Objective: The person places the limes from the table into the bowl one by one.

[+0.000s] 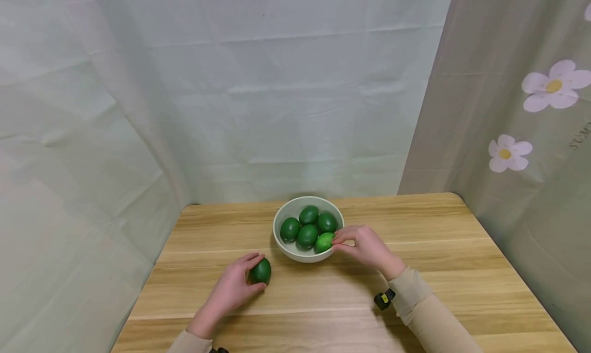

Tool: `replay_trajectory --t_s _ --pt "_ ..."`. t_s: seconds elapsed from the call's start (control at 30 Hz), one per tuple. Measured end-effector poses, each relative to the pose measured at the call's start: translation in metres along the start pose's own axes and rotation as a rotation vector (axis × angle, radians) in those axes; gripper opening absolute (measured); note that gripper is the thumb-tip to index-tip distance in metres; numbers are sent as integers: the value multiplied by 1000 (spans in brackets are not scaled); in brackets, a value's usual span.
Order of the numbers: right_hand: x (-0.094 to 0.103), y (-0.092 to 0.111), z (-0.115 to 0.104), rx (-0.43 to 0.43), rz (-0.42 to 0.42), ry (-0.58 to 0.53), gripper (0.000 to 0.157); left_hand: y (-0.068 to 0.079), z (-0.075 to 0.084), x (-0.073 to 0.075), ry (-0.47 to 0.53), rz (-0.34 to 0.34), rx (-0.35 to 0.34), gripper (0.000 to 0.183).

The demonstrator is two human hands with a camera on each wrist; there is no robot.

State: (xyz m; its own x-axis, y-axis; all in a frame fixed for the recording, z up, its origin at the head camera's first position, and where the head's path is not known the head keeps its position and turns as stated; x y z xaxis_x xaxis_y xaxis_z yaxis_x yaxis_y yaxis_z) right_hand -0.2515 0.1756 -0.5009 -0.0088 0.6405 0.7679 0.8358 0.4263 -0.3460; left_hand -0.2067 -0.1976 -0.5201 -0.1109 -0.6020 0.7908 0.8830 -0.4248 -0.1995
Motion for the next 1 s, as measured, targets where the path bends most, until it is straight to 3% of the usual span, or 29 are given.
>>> replay_trajectory --t_s 1.0 --pt "0 0 -1 -12 -16 -6 11 0 -1 0 10 8 -13 72"
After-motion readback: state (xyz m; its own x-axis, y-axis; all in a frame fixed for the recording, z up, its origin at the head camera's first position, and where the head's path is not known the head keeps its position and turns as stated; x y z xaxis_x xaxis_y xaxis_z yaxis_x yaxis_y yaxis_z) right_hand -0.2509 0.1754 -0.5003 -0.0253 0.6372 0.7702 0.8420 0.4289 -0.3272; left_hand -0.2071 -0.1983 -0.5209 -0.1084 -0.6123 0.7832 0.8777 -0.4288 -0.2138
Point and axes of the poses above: each hand's wrist, its own y-axis away from the middle knuckle, its own x-axis out of the back of the hand, z = x × y, the point moved 2 cm from there along -y, towards the middle knuckle, and after that the axes turned 6 degrees about -x, right-handed, at the moved point
